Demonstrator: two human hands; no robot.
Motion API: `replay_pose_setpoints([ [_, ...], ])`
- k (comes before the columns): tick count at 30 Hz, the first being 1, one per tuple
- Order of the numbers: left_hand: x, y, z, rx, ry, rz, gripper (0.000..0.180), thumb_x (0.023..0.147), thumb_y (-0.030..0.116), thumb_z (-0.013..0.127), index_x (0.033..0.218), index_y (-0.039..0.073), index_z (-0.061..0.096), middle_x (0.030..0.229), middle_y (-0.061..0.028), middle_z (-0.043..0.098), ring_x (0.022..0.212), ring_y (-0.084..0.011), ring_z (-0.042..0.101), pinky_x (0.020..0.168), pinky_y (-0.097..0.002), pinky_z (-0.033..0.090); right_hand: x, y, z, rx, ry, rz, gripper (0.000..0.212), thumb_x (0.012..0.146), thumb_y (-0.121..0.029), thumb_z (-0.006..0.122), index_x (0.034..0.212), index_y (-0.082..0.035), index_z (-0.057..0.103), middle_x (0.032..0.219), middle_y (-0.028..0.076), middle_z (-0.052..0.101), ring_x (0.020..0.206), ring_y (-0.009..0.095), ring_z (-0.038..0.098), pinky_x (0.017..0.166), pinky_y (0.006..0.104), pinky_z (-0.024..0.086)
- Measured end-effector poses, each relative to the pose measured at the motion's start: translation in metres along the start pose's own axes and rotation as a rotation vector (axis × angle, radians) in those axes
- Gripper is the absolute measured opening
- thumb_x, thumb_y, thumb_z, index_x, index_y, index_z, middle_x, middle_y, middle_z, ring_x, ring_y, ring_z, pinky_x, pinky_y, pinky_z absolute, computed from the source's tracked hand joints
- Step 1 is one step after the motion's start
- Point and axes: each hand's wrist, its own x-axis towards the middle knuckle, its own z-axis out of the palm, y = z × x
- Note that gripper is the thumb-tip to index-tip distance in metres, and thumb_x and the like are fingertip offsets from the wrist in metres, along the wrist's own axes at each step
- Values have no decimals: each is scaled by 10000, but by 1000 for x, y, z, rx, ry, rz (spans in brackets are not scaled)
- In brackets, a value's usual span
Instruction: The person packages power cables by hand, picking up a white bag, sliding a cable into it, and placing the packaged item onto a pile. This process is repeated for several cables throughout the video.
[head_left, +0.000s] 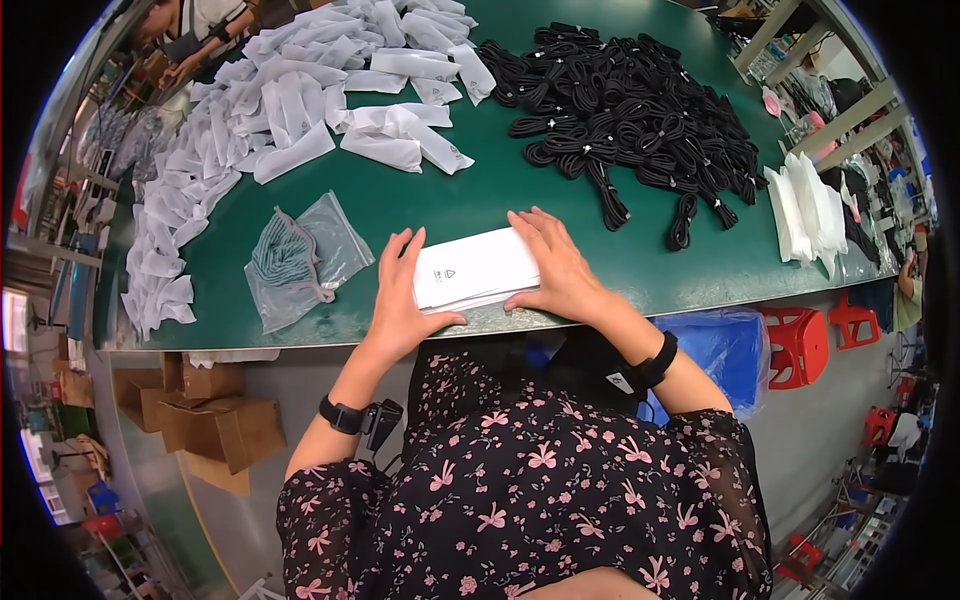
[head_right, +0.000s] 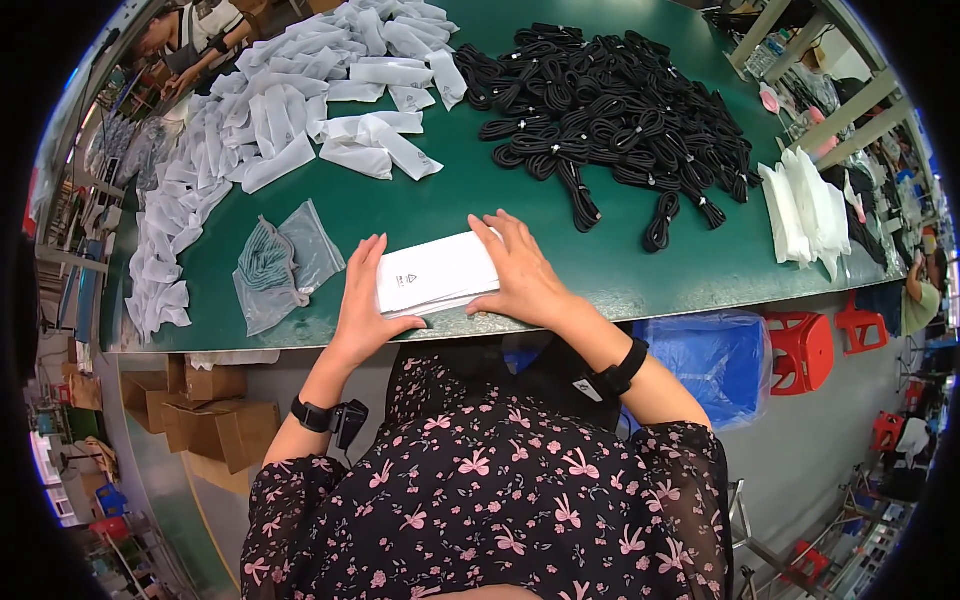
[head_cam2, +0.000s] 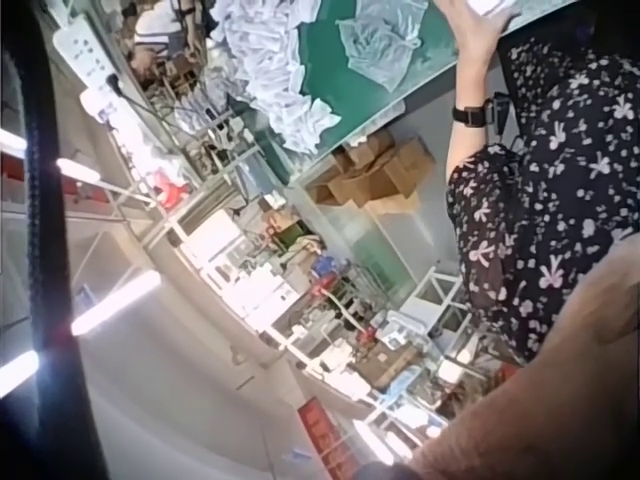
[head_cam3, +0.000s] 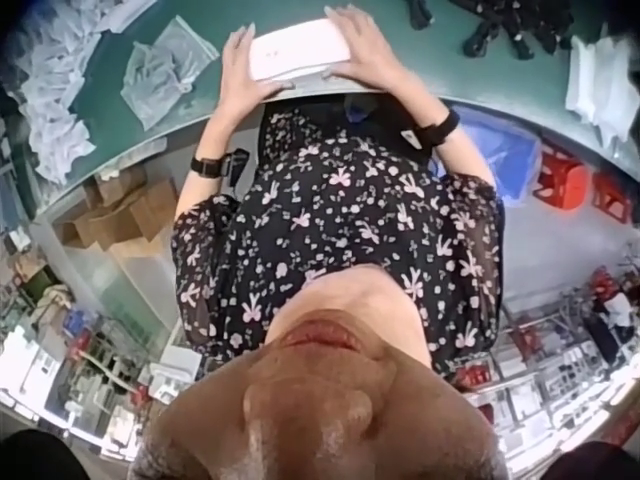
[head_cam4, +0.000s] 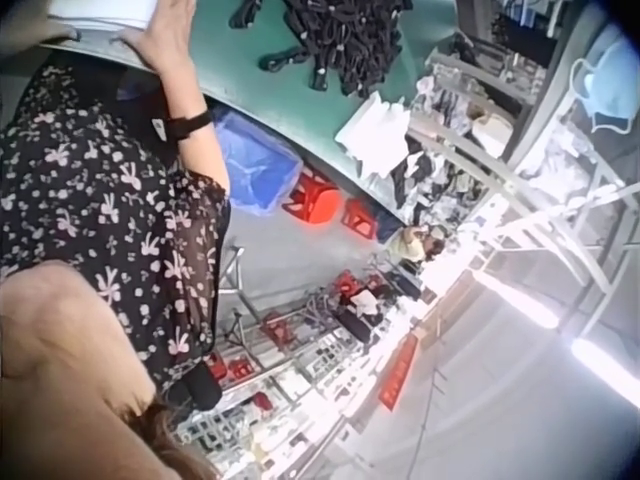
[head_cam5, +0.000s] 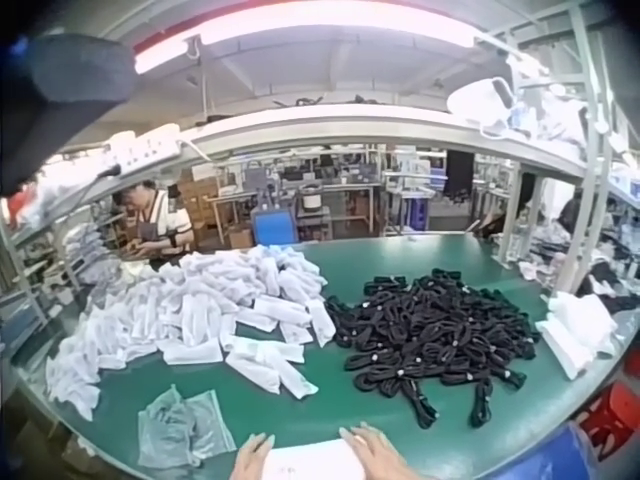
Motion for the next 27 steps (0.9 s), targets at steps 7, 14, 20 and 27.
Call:
replay_pose_setpoints([
  [7,-3,2,1,21,-30,51,1101,512,237,928,1453,67,383,1429,-185,381,1345,-398,366,1090,-458,356,-7,-21,14,25,69,79,1098,609,-360,893,1483,-56,301,1456,231,333,1363,431,315,1111,494,340],
  [14,-2,7,-11,56,42,132,892,590,215,888,1371,50,488,1334,-169,468,1229,-354,476,1022,-428,414,-12,-18,10,-4,129,-39,937,679,-363,849,1430,-51,384,1392,229,405,1302,422,390,1081,489,365],
  [20,11,38,-21,25,196,149,531,735,112,794,1226,27,608,1219,-141,565,1118,-307,561,932,-397,469,-1,28,-49,-417,565,196,385,789,-157,731,1130,-36,600,1127,170,571,1041,379,555,863,458,480],
  [27,42,58,43,-148,-38,213,254,769,42,741,988,-7,621,986,-128,573,920,-309,586,779,-375,492,-17,63,-35,-493,316,306,346,803,-91,679,1132,-34,591,947,159,577,902,347,580,735,436,504],
])
